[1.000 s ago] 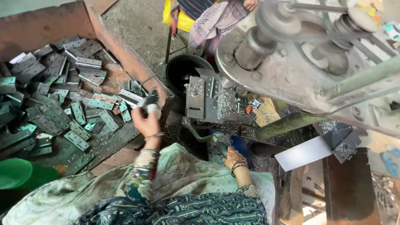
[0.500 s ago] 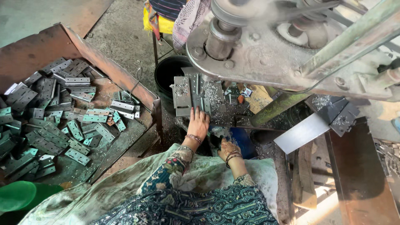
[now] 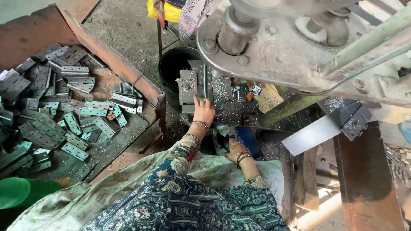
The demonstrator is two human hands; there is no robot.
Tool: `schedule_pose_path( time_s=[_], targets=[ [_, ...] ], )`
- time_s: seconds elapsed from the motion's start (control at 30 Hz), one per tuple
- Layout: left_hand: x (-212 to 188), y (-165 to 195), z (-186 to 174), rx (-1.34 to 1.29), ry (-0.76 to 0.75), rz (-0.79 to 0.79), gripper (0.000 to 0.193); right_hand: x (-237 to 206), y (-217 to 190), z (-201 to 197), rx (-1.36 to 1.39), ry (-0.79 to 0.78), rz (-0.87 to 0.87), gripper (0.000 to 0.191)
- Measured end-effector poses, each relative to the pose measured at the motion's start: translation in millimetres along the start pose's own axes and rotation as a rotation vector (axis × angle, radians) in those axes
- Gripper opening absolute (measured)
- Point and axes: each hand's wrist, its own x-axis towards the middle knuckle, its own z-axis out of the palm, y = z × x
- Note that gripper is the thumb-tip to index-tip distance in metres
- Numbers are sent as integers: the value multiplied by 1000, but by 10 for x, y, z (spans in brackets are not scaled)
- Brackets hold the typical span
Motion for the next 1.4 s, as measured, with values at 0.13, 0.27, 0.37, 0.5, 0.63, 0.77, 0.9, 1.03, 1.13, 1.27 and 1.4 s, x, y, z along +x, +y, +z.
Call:
schedule_pose_path(
  time_s=[0.13, 0.27, 0.37, 0.5, 0.63, 0.77, 0.9, 1.03, 1.13, 1.27, 1.4],
  targets=[
    [-32, -26, 71, 16, 92, 58, 39, 115, 63, 393, 71, 66, 42, 85],
    [-98, -95, 113, 19, 173, 81, 37, 262, 91, 899, 148, 88, 114, 86],
    [-119, -233, 73, 19, 208, 85, 36, 331, 82, 1066, 181, 120, 124, 83],
    [-149, -337, 14, 19, 201, 59, 38, 274, 40, 943, 177, 121, 114, 83],
    [-147, -311, -56, -22, 223, -54, 42, 113, -1, 430, 57, 68, 137, 91],
    [-76, -187, -102, -43, 2, -85, 36, -21, -115, -115, -62, 49, 88, 66],
    [11, -173, -134, -45, -113, -94, 33, -129, -275, -345, -57, 21, 107, 65],
    [107, -225, -146, 28, -131, -85, 32, -193, -301, -335, -20, 41, 99, 72],
    [201, -223, -142, 37, -138, -77, 34, -184, -254, -305, -53, 38, 85, 63],
    [236, -182, -130, 87, -163, -49, 34, -155, -225, -289, -40, 24, 98, 64],
    [174, -152, -123, 93, -134, -34, 31, -136, -236, -302, -34, 23, 88, 62]
  ],
)
